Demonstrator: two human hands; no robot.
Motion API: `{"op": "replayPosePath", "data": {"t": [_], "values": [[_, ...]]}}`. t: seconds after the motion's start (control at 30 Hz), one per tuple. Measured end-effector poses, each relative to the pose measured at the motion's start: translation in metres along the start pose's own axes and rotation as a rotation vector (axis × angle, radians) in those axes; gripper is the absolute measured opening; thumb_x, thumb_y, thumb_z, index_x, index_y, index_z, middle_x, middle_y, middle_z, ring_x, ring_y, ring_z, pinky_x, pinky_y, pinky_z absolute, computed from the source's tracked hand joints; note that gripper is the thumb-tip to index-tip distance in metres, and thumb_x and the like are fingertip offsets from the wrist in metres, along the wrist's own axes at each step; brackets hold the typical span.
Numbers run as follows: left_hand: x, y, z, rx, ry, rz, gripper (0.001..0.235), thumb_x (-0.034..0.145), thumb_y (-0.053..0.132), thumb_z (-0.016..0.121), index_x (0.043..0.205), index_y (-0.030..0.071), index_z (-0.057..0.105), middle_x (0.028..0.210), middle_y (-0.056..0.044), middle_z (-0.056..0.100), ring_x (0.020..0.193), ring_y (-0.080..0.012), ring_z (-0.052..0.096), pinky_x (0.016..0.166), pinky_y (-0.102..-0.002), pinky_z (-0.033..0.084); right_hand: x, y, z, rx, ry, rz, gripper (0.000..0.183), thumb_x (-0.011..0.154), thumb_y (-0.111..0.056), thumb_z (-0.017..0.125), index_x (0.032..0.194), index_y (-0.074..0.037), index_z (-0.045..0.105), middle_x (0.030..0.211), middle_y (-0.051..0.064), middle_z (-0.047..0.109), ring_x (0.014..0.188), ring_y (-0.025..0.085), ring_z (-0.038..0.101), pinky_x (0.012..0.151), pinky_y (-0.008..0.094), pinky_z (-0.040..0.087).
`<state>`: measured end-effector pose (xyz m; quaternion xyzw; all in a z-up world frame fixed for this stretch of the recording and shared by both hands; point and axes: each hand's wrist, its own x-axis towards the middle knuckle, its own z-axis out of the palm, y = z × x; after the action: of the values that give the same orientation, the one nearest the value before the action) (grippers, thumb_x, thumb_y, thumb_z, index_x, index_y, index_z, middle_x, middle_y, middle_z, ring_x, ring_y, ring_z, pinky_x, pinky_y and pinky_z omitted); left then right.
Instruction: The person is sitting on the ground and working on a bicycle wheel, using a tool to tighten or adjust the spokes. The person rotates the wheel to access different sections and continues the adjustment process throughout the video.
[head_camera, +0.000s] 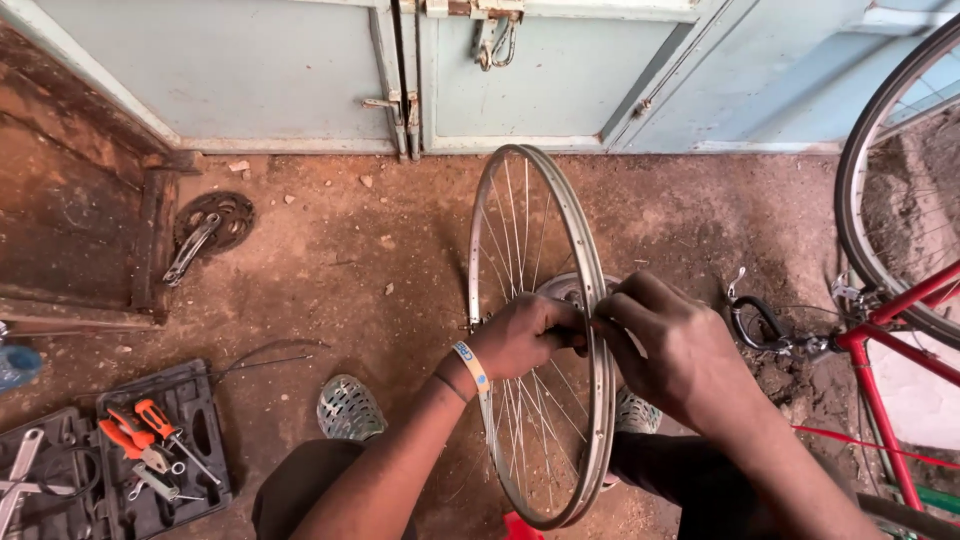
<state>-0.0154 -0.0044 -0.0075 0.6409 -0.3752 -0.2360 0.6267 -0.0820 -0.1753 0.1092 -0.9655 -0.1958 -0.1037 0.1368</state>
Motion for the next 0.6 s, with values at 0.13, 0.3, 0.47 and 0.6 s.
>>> {"op": "replayPosePath", "data": {"t": [0.13,0.3,0.47,0.6], "values": [[0.003,-0.002,-0.003,-0.025,-0.005,-0.034,0.015,0.096,0.007,0.064,0.106,0.005,0.076,0.1,-0.017,0.078,0.103,-0.0343,0.073,0.099,-0.049,0.053,0.001,-0.009,-0.013,-0.033,-0.115,-0.018,0.007,0.081,-0.01,0.072,0.087,-0.012,0.074,0.084,0.009,0.067,0.069,0.029,0.072,0.055,0.037,0.061],[0.009,0.011,-0.014,-0.058,-0.044,-0.224,0.025,0.094,0.025,0.067,0.114,0.012,0.076,0.121,-0.006,0.078,0.107,-0.0219,0.075,0.092,-0.038,0.061,0.0,-0.019,-0.014,0.034,-0.319,-0.074,0.015,0.097,-0.008,0.055,0.111,-0.007,0.059,0.095,0.006,0.057,0.046,0.015,0.055,0.036,0.03,0.056],[0.001,0.016,-0.011,-0.077,-0.066,-0.118,0.025,0.093,0.025,0.067,0.111,0.01,0.076,0.11,-0.01,0.078,0.102,-0.025,0.074,0.093,-0.041,0.058,-0.003,-0.015,-0.01,-0.038,-0.23,-0.068,0.013,0.092,-0.007,0.065,0.103,-0.009,0.059,0.092,0.009,0.059,0.05,0.019,0.063,0.039,0.03,0.058],[-0.01,0.038,-0.013,0.023,0.026,-0.037,0.022,0.088,0.019,0.07,0.107,0.011,0.076,0.098,-0.01,0.078,0.097,-0.0295,0.073,0.094,-0.043,0.054,-0.001,-0.01,0.0,-0.077,-0.071,-0.101,0.009,0.084,-0.004,0.068,0.077,-0.009,0.069,0.076,0.006,0.061,0.056,0.025,0.069,0.043,0.032,0.054]]}}
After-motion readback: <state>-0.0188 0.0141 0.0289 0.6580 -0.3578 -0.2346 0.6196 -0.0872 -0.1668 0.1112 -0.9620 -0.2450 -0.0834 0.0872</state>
